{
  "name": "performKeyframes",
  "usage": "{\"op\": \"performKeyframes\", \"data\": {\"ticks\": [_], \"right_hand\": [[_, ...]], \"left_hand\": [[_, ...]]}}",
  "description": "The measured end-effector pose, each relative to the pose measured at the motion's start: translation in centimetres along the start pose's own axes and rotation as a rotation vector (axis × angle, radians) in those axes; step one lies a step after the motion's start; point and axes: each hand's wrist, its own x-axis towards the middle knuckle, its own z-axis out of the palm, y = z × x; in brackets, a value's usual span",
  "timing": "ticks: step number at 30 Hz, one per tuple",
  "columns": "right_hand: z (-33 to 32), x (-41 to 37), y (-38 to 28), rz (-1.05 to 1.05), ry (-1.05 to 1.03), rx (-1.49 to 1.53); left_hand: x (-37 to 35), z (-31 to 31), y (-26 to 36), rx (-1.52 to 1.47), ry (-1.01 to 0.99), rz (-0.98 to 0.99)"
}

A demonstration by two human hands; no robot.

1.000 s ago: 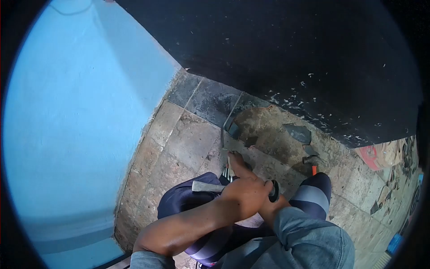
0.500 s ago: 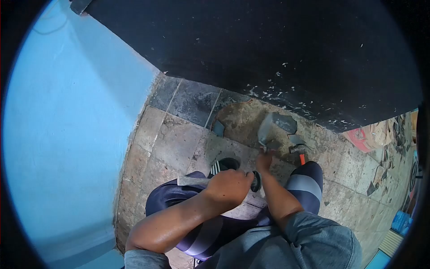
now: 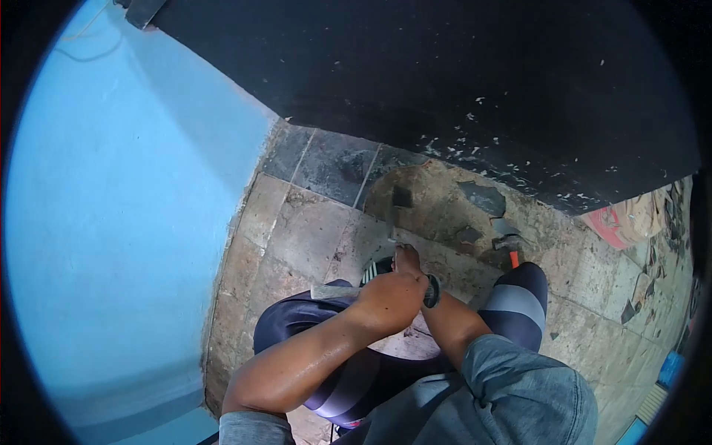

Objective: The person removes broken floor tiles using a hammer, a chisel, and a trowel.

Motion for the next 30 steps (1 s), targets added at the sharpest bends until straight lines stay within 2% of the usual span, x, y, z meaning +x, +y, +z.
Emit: {"op": "performKeyframes", "data": {"ticks": [3,4,5,8,11,14,17,19,21,24,25,27,30], "right_hand": [[-2.5,2.4,2.0,-0.234,0.389,-0.240],[-3.5,2.1,1.6,-0.260,0.506,-0.301],[-5.1,1.5,1.5,-0.188,0.634,-0.272],[-8.9,-1.9,0.4,-0.214,0.515,-0.242],[-10.6,3.1,5.4,-0.094,0.519,-0.126],[-9.4,-2.3,2.8,-0.130,0.604,-0.050],[-11.5,-0.3,2.0,-0.165,0.694,-0.287],[-13.0,-0.2,-1.0,-0.345,0.744,0.087],[-17.6,2.1,-3.9,-0.061,0.528,-0.016],[-20.7,5.3,-4.6,-0.138,0.611,-0.158],[-20.9,5.0,-4.6,-0.146,0.576,-0.075],[-21.6,3.8,-4.5,-0.160,0.510,0.093],[-22.9,10.4,2.3,-0.297,0.664,-0.108]], "left_hand": [[0.2,0.2,-0.4,-0.008,0.027,0.026],[0.3,0.5,-0.6,-0.007,0.041,0.035],[0.4,0.6,-0.6,-0.008,0.054,0.046],[0.9,0.2,-0.3,0.005,-0.027,0.021],[1.5,-0.8,0.3,0.007,-0.114,0.008],[2.1,-1.1,0.7,-0.001,-0.109,0.035],[2.7,-0.8,0.9,0.027,-0.095,0.043],[3.0,-1.0,1.0,0.021,-0.098,0.055],[3.1,-1.0,1.2,0.010,-0.111,0.059],[3.2,-1.0,1.2,0.008,-0.144,0.047],[3.4,-0.9,1.1,0.012,-0.159,0.040],[3.6,-0.7,0.8,0.027,-0.174,0.035],[4.1,-0.6,0.4,0.058,-0.171,0.037]]}}
